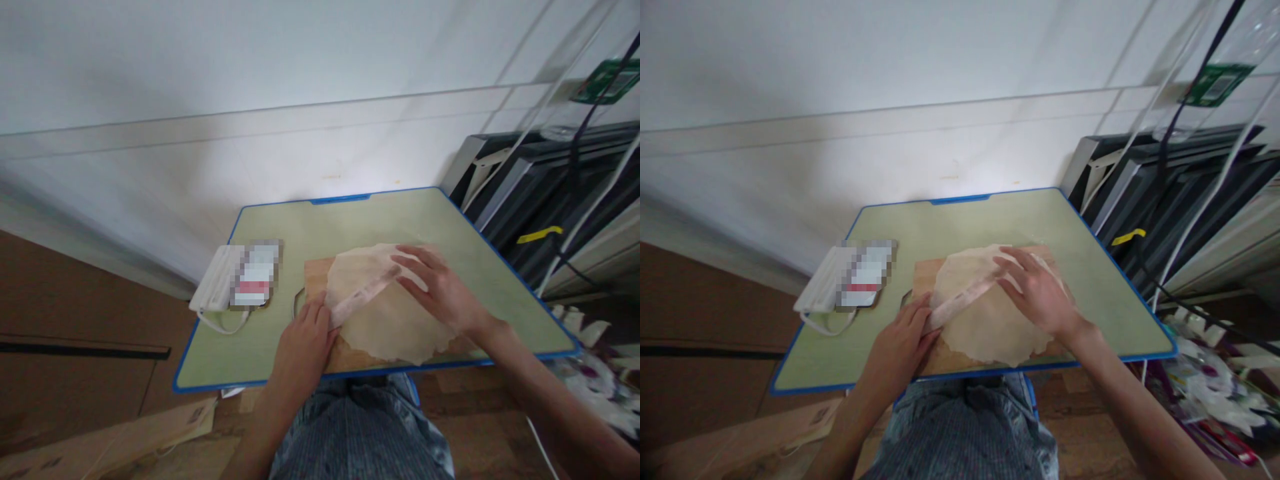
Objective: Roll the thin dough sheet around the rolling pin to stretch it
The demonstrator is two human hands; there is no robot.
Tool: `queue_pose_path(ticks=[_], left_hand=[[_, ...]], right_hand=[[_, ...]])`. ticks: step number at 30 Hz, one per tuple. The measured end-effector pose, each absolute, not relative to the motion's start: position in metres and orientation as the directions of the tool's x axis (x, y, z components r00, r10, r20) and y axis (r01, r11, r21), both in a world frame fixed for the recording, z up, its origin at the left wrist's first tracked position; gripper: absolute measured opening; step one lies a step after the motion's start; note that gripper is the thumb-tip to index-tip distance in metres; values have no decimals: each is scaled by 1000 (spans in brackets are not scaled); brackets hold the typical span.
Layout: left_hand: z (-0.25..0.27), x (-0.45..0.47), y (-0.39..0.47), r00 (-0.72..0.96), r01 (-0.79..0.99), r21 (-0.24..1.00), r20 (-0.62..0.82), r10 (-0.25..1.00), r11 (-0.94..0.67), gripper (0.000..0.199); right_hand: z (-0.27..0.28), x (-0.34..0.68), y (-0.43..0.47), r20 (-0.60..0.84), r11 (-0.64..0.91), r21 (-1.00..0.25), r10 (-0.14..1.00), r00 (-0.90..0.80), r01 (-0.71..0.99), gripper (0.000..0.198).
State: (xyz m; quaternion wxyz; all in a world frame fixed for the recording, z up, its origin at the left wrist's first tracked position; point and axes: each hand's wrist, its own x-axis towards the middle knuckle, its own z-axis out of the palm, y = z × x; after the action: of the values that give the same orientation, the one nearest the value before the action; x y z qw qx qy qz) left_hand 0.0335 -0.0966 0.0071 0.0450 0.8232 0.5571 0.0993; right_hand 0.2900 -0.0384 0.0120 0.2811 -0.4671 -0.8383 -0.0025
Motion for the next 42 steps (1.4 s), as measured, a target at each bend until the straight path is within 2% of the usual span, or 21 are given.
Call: queue_pose_path(ticks=[4,7,11,18,22,32,36,42], left_hand=[[6,47,-98,352,927,101,95,931,-360,11],[4,51,-100,317,943,75,94,944,-324,24],[5,49,-94,304,943,119,61,951,-309,41],[2,30,-73,350,898,260,61,935,-354,47],[-1,28,-74,353,889,300,32,935,-346,49],[1,44,-91,378,891,282,-28,925,-355,49],[2,41,-83,371,904,241,-28,928,-354,47],[1,33,-76,397,883,264,22,918,-388,47]], right_hand=[[6,257,-21,283,625,-144,769,-574,767,41],[0,241,-5,207,568,-109,816,-540,816,44],[-2,223,20,183,522,-122,848,-498,844,45],[4,188,60,130,524,-161,851,-508,837,47],[7,183,60,138,489,-187,872,-469,852,43],[1,220,5,124,423,-180,905,-406,888,42],[1,205,19,119,410,-182,911,-394,893,42],[4,180,50,98,431,-190,902,-420,882,40]])
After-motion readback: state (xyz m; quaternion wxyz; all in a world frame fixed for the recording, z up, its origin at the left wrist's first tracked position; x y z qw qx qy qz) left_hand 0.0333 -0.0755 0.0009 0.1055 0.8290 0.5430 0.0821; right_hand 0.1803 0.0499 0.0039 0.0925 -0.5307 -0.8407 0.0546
